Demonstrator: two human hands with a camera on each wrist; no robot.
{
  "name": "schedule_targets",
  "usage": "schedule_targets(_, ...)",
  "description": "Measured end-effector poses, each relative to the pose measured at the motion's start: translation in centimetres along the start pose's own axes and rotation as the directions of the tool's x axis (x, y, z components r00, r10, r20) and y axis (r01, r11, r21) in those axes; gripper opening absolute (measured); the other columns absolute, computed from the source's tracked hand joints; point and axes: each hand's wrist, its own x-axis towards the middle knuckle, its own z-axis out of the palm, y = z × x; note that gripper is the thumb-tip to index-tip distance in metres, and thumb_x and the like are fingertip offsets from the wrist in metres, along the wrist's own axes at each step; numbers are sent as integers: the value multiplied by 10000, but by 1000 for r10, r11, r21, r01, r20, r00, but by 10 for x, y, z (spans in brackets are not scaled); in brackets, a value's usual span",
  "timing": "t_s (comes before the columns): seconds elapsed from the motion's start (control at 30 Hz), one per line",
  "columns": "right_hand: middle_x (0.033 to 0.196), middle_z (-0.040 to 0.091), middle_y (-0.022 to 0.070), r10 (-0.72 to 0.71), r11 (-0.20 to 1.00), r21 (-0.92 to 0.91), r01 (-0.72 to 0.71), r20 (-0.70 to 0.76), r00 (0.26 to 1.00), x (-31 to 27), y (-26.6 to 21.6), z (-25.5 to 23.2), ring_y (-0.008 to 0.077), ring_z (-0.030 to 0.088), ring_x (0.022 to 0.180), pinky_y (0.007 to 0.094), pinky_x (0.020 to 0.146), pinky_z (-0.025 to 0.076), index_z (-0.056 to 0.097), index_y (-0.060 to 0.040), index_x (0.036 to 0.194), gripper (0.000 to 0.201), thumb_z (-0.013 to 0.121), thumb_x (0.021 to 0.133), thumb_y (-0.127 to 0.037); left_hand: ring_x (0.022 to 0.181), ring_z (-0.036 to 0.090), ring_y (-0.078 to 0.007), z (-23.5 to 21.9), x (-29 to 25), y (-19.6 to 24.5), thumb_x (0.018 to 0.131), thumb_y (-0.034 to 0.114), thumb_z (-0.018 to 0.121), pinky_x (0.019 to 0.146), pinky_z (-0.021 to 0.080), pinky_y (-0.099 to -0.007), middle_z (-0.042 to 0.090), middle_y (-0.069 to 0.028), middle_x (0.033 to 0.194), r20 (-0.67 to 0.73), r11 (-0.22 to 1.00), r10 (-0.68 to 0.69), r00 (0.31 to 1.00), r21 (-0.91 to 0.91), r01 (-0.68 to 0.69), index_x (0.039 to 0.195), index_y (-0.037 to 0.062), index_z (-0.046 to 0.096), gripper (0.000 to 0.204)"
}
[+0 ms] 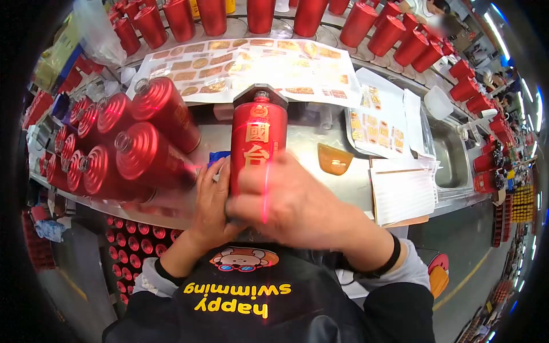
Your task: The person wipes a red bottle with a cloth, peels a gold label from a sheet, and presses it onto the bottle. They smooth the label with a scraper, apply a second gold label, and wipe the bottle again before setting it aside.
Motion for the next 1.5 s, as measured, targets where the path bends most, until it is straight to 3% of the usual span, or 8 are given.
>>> schedule_targets(0.1, 846, 625, 91, 318, 883, 367, -293, -8, 948, -8, 27, -2, 238, 643, 823, 366, 735, 501, 670, -73, 959, 211, 751, 780, -150, 1371, 314, -446, -2, -2, 4, 784, 600, 691, 1129, 138, -628, 413, -265, 1441, 5, 999, 3, 1000, 36, -3, 1504, -58, 236, 1077)
schedule_targets(0.2, 793, 670, 114, 677, 733, 451, -509, -412, 610, -28, 67, 2, 144, 609, 693, 289, 652, 496, 641, 13, 998, 192, 682, 890, -140, 1434, 204, -433, -17, 11, 13, 820, 716, 558, 1142, 109, -610, 394, -219, 1497, -10, 997, 74, 997, 36, -74, 1518, 9, 272, 1034)
schedule_targets(0.43, 1377, 572, 107, 534, 739, -163, -653, -450, 716, -45, 161, -58, 160, 663, 916, 293, 751, 563, 675, -54, 1151, 307, 460, 941, 7, 1421, 265, -396, -15, 53, -6, 904, 708, 411, 1146, 133, -574, 423, -130, 1514, -11, 998, 67, 998, -18, -67, 1526, 44, 293, 917)
schedule_targets(0.53, 1143, 683, 154, 531, 645, -477, -597, -282, 799, -52, 290, -80, 255, 666, 753, 370, 661, 568, 705, -52, 1067, 249, 520, 938, -159, 1394, 309, -395, -13, 51, -3, 940, 658, 405, 1134, 172, -573, 424, -123, 1516, -46, 998, 57, 997, -31, -58, 1517, 29, 310, 858)
schedule_targets(0.6, 1016, 700, 163, 905, 331, -258, -908, -187, 383, -20, 303, -85, 301, 678, 786, 420, 600, 570, 697, -21, 1074, 391, 615, 899, -361, 1384, 323, -395, -12, 49, -3, 952, 631, 414, 1125, 197, -575, 438, -126, 1505, -65, 998, 41, 997, -45, -44, 1498, 13, 336, 829)
schedule_targets(0.73, 1019, 692, 176, 967, 199, -391, -899, -72, 245, 1, 364, -81, 335, 690, 875, 452, 606, 582, 674, 22, 1111, 609, 681, 833, -521, 1364, 350, -398, -14, 46, 0, 947, 612, 455, 1114, 232, -576, 463, -164, 1467, -63, 997, 13, 998, -75, -18, 1475, 9, 374, 805)
schedule_targets(1.13, 1020, 698, 176, 726, 359, -716, -598, -188, 661, -8, 408, -79, 334, 646, 1000, 434, 862, 514, 714, -63, 947, 285, 696, 754, -273, 1351, 379, -411, -6, 42, -9, 933, 568, 535, 1115, 240, -565, 495, -195, 1417, -82, 980, -4, 997, -198, -12, 1456, 7, 402, 778)
schedule_targets(1.5, 1250, 555, 207, 876, 441, -393, -807, -9, 483, 9, 382, -86, 347, 566, 1160, 421, 986, 464, 684, -94, 1138, 391, 700, 818, -319, 1340, 378, -412, -5, 42, -7, 933, 524, 563, 1114, 268, -532, 479, -221, 1411, -86, 980, 8, 996, -198, -25, 1457, 12, 405, 749)
